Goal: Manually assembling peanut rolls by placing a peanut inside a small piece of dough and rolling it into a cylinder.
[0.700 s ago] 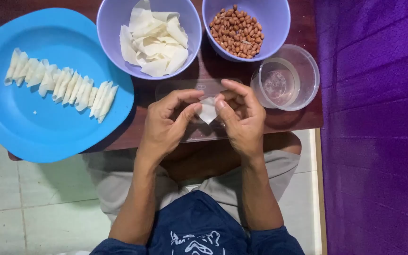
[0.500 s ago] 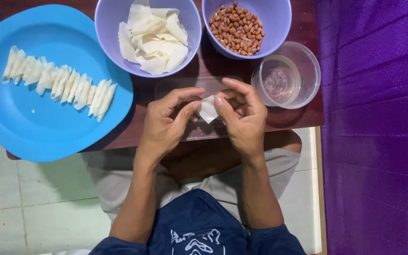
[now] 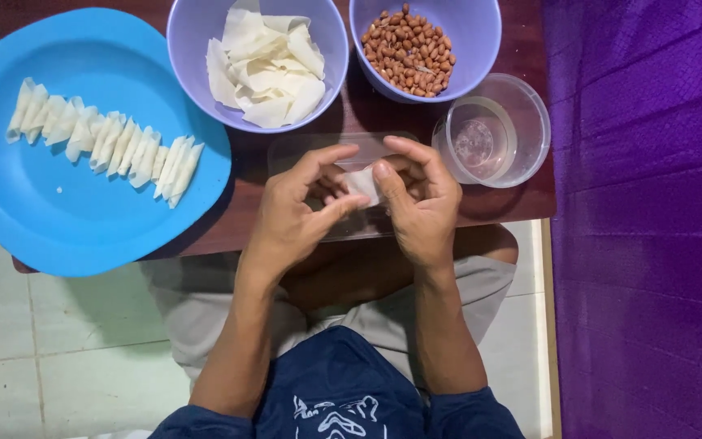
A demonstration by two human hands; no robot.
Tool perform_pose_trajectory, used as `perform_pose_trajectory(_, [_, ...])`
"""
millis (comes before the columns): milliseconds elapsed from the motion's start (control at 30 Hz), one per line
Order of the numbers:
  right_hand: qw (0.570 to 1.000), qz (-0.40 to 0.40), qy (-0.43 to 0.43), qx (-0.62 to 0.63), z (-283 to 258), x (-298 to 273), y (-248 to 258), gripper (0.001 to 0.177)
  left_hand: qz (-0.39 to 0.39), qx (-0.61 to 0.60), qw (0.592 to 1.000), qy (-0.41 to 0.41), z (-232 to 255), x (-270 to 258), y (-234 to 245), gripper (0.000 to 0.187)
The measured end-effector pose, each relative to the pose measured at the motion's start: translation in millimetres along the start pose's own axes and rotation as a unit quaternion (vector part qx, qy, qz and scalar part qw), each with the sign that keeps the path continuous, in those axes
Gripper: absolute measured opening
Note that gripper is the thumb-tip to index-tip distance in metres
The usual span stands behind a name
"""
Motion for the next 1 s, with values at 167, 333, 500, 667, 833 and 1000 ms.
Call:
perform_pose_trajectory(167, [0.999,0.046,-0.012,0.011,-4.5,-1.9,-5.4,0.028,0.024,-0.011,1.0,-0.001,2.4,-0.3,0.7,0.046])
perform_pose_trajectory(333, [0.997,0.069,-0.005,0.03,-0.6,-0.8,-6.8,0.028,0.071,0.002,0.997,-0.035,3.9,-2.3,0.6,0.038])
perform_pose_trajectory(500, [0.999,0.045,-0.014,-0.004,-9.8,-4.9,-14.0,0.03,0.095,0.041,0.992,-0.071,28.6,-5.5,6.1,0.024])
perform_pose_trajectory(667, [0.986,0.022,0.039,-0.158,-31.8,-7.9,-9.3,0.035,0.052,0.128,0.987,-0.084,35.9,-6.3,17.7,0.019])
perform_pose_trajectory(833, [0.95,0.027,0.124,-0.286,-39.8,-17.7,7.3,0.03,-0.011,0.215,0.971,-0.103,30.4,-9.6,17.0,0.014])
perform_pose_trajectory(1000, [0.939,-0.002,0.177,-0.296,-13.8,-21.8,10.1,0.043,-0.024,0.285,0.955,-0.072,26.4,-11.9,11.8,0.015])
Point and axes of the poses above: each hand's wrist, its own x-axis towards the middle knuckle, its own y-axis out of the back of the hand, z = x × y, the point moved 1 cm from there along x, towards the middle knuckle, and after that the axes turned 11 degrees about -y, right-handed, at the moved point
